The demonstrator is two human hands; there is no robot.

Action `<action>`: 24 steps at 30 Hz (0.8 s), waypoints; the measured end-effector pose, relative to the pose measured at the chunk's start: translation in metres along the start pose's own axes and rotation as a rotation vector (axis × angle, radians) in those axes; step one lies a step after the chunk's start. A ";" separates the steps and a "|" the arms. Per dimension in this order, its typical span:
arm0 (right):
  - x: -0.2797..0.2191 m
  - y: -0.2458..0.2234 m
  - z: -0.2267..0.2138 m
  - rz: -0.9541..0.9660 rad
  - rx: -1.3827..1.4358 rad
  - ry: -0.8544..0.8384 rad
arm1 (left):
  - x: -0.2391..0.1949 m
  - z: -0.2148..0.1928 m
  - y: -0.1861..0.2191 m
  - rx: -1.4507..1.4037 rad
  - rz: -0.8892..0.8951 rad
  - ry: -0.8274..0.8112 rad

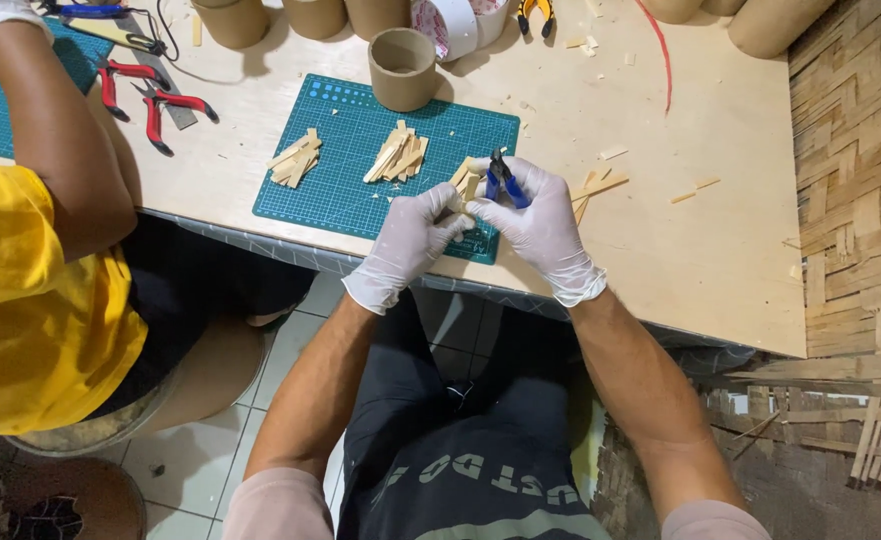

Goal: Cutting small wooden sticks into shorter pieces using hand pliers on a cutting mat.

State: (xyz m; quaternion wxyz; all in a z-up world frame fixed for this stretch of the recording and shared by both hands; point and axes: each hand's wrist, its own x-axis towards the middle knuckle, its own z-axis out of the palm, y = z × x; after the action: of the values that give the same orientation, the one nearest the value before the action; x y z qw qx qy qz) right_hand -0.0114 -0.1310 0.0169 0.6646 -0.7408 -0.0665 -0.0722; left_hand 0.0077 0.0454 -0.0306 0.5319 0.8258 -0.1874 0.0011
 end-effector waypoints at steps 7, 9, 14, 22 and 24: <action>-0.005 -0.019 0.003 -0.026 -0.049 -0.058 | -0.005 0.006 -0.013 0.027 -0.005 0.036; -0.008 -0.025 0.004 -0.033 -0.061 -0.064 | -0.003 0.009 -0.019 0.053 0.010 0.045; -0.010 -0.038 0.002 -0.068 -0.069 -0.059 | -0.005 0.007 -0.003 0.082 0.010 0.053; -0.003 -0.020 -0.007 -0.015 0.040 -0.039 | -0.020 -0.002 0.037 0.077 0.139 0.055; -0.010 -0.043 0.000 0.110 0.128 -0.008 | -0.026 -0.001 0.051 -0.074 0.101 0.067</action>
State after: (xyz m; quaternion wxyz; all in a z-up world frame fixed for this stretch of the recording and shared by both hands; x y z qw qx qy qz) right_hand -0.0296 -0.1268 0.0568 0.7132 -0.6997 -0.0331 -0.0281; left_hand -0.0319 0.0358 0.0090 0.5675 0.7945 -0.2108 0.0486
